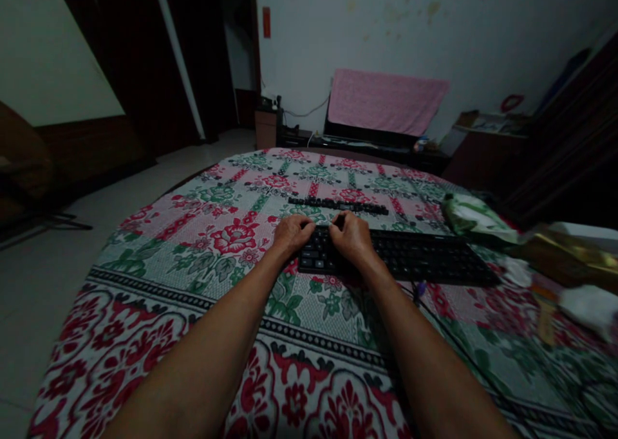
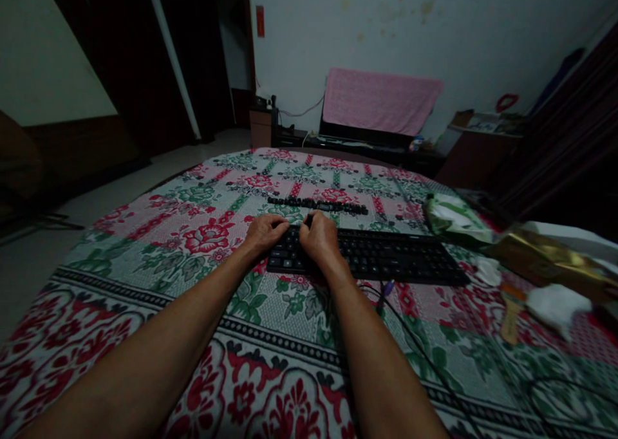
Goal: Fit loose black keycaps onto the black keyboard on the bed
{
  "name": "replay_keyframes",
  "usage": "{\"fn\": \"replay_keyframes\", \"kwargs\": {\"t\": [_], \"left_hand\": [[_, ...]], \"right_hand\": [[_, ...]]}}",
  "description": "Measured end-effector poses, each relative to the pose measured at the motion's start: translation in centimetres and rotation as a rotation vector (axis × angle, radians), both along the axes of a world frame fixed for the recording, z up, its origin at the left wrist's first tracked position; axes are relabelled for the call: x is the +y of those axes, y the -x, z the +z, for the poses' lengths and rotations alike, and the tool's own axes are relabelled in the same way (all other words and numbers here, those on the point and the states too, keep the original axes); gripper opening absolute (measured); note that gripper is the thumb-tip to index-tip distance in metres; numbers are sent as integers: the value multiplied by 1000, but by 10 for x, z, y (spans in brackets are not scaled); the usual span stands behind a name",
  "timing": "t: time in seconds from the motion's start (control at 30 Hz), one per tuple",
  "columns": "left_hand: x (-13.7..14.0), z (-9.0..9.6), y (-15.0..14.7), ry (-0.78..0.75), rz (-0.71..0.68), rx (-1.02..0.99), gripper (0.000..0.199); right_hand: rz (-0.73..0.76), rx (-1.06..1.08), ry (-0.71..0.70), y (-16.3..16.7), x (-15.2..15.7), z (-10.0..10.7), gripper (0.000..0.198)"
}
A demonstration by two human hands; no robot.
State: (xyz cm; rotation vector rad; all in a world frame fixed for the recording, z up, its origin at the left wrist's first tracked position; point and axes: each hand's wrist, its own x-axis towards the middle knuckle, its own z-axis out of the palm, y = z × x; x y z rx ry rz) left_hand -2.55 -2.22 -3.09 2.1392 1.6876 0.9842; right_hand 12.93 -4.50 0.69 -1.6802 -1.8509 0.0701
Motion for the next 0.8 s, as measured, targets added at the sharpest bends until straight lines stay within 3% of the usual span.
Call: {"fn": "replay_keyframes", "kwargs": {"t": [0.2,0.43,0.6,0.8], "left_hand": [[0,2,0,15,2,19,25],[-1,2,0,29,0,-6,25],[-1,4,-3,-6,2,-78,23],[-8,18,-14,-146,-203,-90,29]], "right_hand": [[-114,23,124,3,7,9,18],[-165,229,149,-9,11,3,19],[-141,288,82,-13,13,1,19],[-103,407,2,-15,10,8,22]]}}
